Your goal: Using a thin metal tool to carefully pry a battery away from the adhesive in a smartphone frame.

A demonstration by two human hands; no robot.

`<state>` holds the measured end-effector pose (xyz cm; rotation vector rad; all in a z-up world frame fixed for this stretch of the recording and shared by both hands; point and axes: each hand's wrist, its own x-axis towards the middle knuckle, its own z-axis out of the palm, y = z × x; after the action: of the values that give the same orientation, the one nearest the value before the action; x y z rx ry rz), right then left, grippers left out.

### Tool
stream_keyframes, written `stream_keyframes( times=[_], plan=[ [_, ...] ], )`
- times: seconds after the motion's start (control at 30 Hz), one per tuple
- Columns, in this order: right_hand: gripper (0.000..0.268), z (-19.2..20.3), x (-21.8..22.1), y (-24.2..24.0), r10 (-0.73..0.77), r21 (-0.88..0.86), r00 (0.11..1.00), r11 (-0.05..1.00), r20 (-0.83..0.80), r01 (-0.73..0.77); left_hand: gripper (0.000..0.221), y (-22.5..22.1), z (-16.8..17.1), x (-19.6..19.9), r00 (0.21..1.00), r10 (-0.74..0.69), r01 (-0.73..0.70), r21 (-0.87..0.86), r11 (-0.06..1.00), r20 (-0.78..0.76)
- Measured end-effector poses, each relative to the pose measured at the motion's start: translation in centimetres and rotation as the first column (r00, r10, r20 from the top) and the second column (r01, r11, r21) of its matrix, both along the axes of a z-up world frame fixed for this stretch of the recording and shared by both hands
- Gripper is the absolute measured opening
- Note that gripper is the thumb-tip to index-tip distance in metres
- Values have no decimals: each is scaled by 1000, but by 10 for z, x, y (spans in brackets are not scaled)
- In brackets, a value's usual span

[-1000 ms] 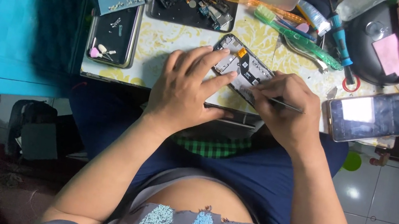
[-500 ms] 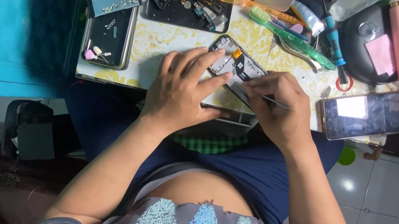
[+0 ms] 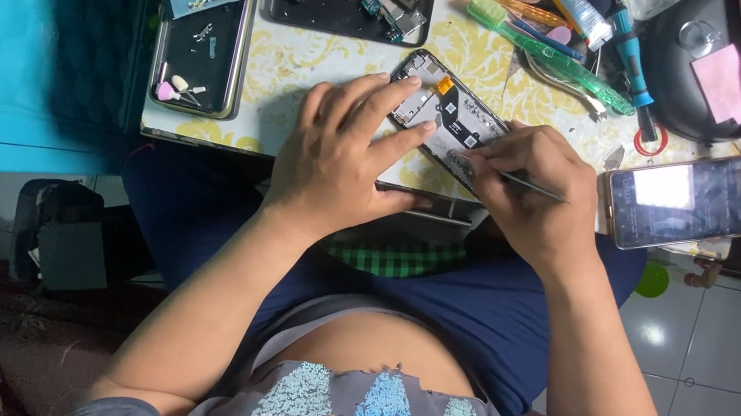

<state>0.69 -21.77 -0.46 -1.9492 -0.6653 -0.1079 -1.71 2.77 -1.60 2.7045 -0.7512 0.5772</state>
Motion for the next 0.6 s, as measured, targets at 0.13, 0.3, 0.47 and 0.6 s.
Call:
stream_keyframes(
  times=[0.13,0.3,0.47,0.6],
  plan=[
    [15,5,2,6,52,5,998,999,41,-52,70,0,-1,-1,1000,8,-8,7,1000,-17],
    [22,-3,0,2,67,-15,994,998,89,-66,67,1,-1,-2,1000,3,-3,-1,1000,-20],
    [18,5,0,7,79,34,990,996,117,-84,66,-1,-1,0,1000,3,-3,-25,1000,-3],
    [22,1,1,7,75,-30,989,997,124,-72,66,0,1,0,1000,-2,2,-13,1000,-3]
  ],
)
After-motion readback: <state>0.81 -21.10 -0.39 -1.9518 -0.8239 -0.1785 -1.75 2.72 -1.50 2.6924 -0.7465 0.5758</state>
